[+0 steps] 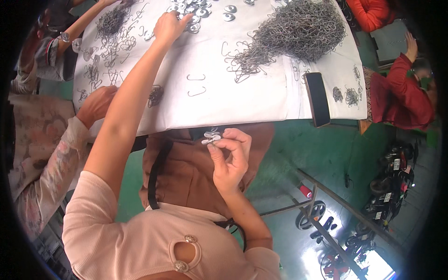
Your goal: The person repeatedly picks small metal hooks and circular metal pieces from a table, joins them by hand, and hangs the assembled units on a nearby metal rack. The process is repeated continuously with multiple small components.
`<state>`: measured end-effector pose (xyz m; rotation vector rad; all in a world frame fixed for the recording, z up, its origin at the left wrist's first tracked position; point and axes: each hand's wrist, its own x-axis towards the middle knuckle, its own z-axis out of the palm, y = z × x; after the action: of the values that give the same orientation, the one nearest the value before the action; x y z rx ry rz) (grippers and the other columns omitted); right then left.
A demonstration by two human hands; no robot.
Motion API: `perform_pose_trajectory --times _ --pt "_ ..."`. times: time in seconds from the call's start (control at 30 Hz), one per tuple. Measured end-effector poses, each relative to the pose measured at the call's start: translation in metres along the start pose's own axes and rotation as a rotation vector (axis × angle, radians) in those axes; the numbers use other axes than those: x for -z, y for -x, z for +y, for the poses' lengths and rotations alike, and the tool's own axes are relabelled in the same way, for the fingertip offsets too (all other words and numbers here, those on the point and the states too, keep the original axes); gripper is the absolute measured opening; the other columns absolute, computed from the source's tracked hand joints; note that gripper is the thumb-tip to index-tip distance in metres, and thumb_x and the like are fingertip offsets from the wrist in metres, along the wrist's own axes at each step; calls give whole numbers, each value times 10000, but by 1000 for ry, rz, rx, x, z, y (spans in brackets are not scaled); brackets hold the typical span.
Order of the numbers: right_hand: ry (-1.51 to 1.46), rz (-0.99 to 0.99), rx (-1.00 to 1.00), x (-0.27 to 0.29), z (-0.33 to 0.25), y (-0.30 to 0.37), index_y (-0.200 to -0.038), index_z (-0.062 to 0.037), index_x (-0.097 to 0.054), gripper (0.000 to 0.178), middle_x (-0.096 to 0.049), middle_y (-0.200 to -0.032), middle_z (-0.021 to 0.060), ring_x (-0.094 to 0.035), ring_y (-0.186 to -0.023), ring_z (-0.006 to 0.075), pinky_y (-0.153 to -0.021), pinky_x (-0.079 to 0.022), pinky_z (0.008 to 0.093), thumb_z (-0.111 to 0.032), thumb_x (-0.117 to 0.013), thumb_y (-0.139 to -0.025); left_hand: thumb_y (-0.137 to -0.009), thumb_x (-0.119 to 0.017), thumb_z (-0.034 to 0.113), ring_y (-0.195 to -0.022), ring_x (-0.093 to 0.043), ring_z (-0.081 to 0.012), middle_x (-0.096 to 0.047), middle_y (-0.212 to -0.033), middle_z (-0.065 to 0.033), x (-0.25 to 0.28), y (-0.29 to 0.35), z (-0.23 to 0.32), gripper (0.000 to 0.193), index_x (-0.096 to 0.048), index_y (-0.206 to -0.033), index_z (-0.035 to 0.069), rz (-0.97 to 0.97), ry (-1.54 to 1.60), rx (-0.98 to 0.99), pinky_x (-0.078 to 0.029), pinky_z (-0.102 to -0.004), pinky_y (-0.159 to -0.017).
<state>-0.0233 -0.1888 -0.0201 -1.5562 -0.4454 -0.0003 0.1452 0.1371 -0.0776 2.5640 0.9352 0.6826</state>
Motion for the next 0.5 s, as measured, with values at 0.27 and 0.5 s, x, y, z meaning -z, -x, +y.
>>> perform_pose_trajectory --times 0.27,0.5 --pt "14 -13 5 -2 8 -1 -821 -20 -616 133 -504 -1033 101 -518 -922 194 -790 -460 302 -5 -738 -769 -796 -677 434 -894 -665 -288 -709 -876 -115 26 -3 -5 384 -732 -997 112 -193 198 196 -518 -394 -786" --pt "39 -19 11 -3 14 3 -821 -33 -621 131 -522 -1020 103 -529 -896 191 -772 -453 292 -27 -743 -772 -872 -650 281 -882 -666 -285 -701 -958 -161 61 58 -15 285 -724 -987 32 27 221 -149 -503 -358 -810"
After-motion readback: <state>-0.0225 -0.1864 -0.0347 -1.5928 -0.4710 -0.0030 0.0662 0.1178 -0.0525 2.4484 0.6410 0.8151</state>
